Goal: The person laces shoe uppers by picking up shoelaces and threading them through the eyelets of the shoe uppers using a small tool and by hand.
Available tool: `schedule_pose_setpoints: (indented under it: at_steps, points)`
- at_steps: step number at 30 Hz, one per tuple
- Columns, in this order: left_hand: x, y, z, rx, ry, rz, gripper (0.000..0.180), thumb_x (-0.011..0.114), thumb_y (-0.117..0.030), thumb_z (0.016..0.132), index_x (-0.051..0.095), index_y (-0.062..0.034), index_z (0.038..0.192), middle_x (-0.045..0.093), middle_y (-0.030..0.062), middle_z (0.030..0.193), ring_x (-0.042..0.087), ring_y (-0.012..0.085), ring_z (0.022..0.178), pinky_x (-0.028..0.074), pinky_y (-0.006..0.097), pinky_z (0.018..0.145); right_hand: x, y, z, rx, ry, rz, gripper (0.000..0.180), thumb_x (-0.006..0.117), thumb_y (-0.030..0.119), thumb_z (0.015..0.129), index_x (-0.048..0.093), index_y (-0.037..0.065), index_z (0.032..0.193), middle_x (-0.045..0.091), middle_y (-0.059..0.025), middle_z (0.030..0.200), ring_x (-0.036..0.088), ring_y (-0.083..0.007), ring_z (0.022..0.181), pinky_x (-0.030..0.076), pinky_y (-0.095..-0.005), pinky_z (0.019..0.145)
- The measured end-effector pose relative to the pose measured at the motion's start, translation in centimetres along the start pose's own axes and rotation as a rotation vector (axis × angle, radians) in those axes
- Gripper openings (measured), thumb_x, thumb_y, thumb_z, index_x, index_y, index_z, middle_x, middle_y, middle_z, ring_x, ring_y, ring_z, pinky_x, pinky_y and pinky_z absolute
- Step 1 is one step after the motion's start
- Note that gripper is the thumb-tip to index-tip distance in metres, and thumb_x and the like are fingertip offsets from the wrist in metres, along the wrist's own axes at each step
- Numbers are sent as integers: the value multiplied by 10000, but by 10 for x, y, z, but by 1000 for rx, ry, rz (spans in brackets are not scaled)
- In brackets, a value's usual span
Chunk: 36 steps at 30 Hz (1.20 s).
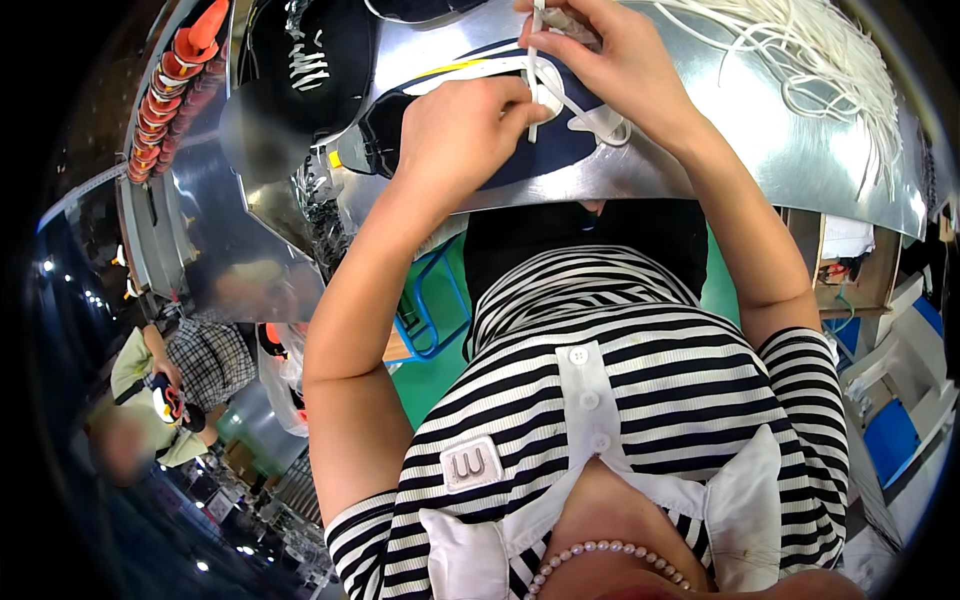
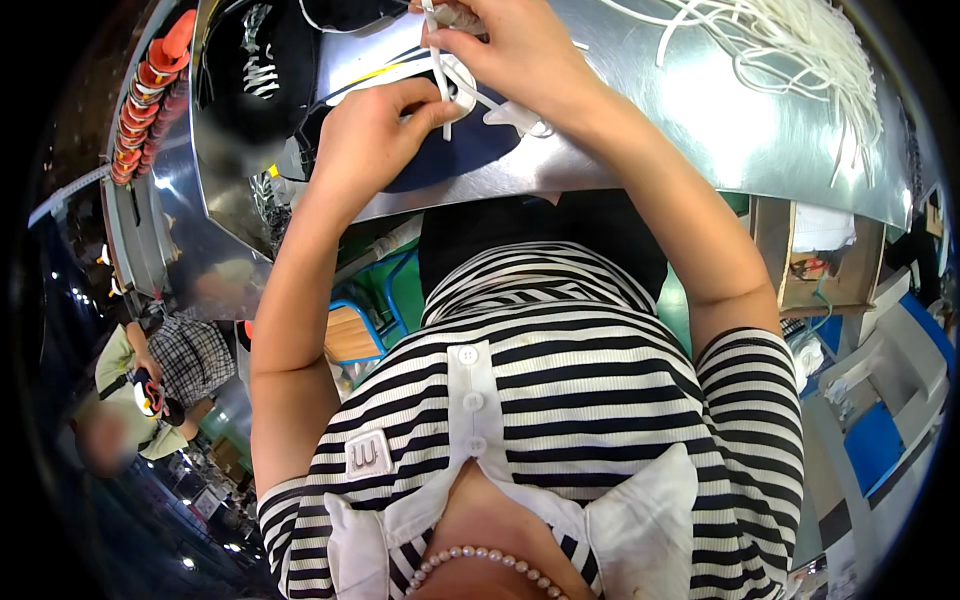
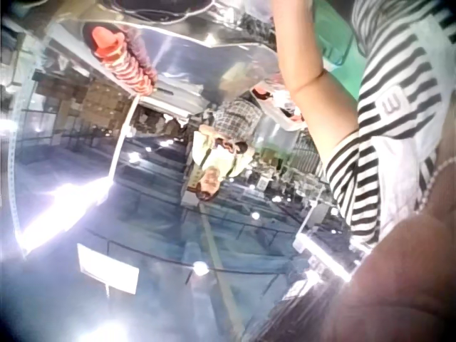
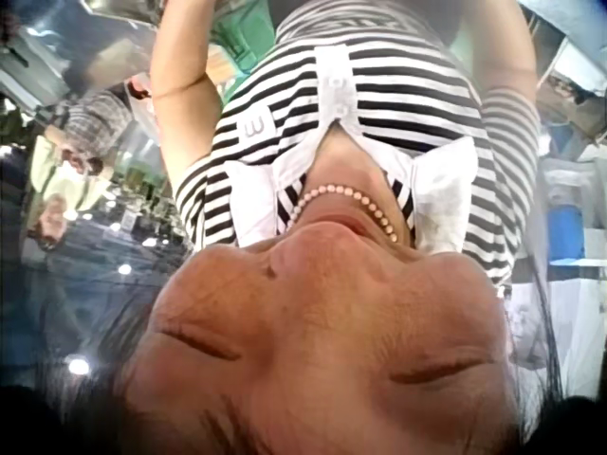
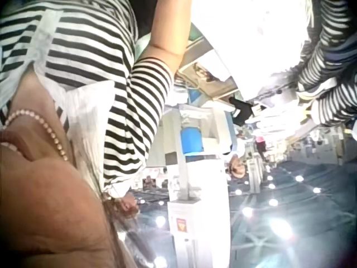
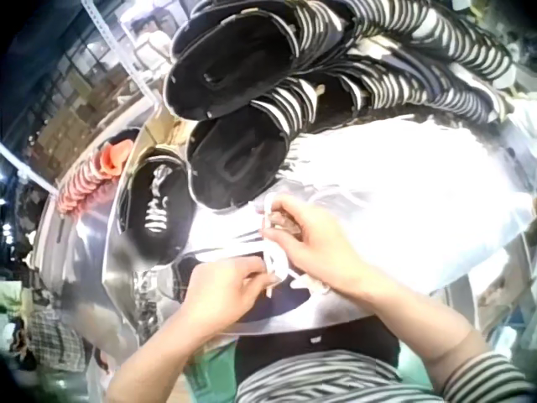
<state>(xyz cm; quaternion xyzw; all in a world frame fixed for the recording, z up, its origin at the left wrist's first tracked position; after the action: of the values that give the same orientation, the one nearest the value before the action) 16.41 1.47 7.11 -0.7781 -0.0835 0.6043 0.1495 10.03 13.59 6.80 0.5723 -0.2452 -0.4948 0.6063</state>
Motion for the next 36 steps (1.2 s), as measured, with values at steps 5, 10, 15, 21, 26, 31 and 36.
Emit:
schedule_pose_setpoints:
  at_steps: [5,10,15,21,26,31,36]
  points:
    - [4,9,1,-64,-160,-127,300,679,-390,855,717,-93,853,652,36,674,606,163,608,455,290,599,-13,-20,-23,131,-69,212,320,635,135,912,506,84,1200,628,-63,985,589,-147,718,486,-268,635]
    - [7,9,-1,-56,-241,-146,298,688,-374,854,703,-77,830,642,37,662,592,154,590,450,278,585,-8,-12,-70,276,106,120,148,607,141,904,579,-4,913,684,-115,792,681,-196,724,516,-291,647]
    - [6,8,-1,-31,-296,-144,315,654,-409,856,713,-104,802,654,33,638,629,247,579,469,347,548,-4,-14,-76,244,114,69,128,614,128,890,598,5,922,689,-117,758,690,-211,708,527,-302,665]
    - [6,6,-1,-23,-297,-141,297,666,-391,852,709,-102,795,651,32,633,626,237,568,463,342,539,-1,-17,-73,215,156,29,127,607,103,916,597,-19,950,682,-87,792,655,-138,734,508,-268,634]
    - [5,3,-1,10,-319,-149,285,671,-378,852,706,-102,792,653,29,631,622,239,556,458,346,529,0,-19,-70,200,135,-40,123,619,131,875,602,12,902,692,-114,741,685,-237,696,521,-332,653]
    - [10,4,-2,-36,-163,-319,204,712,-244,849,703,-41,859,625,20,649,567,87,599,434,262,566,3,-21,-71,171,125,-136,152,623,159,873,587,14,902,664,-139,707,668,-309,684,514,-393,638]
    - [21,4,-8,42,-65,-463,286,709,-148,784,669,-19,1036,699,138,929,680,251,880,517,331,809,14,-17,-70,163,165,-402,200,600,150,881,532,-5,986,631,-189,674,648,-387,701,505,-464,638]
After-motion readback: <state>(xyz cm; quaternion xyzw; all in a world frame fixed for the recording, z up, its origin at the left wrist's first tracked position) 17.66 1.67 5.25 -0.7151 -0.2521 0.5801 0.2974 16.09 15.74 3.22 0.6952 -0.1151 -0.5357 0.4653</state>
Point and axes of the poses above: each hand's wrist, its own z-axis towards the middle knuckle, its own x-axis out of the palm, y = z × x, the point moved 7 cm from there along z, towards the middle knuckle
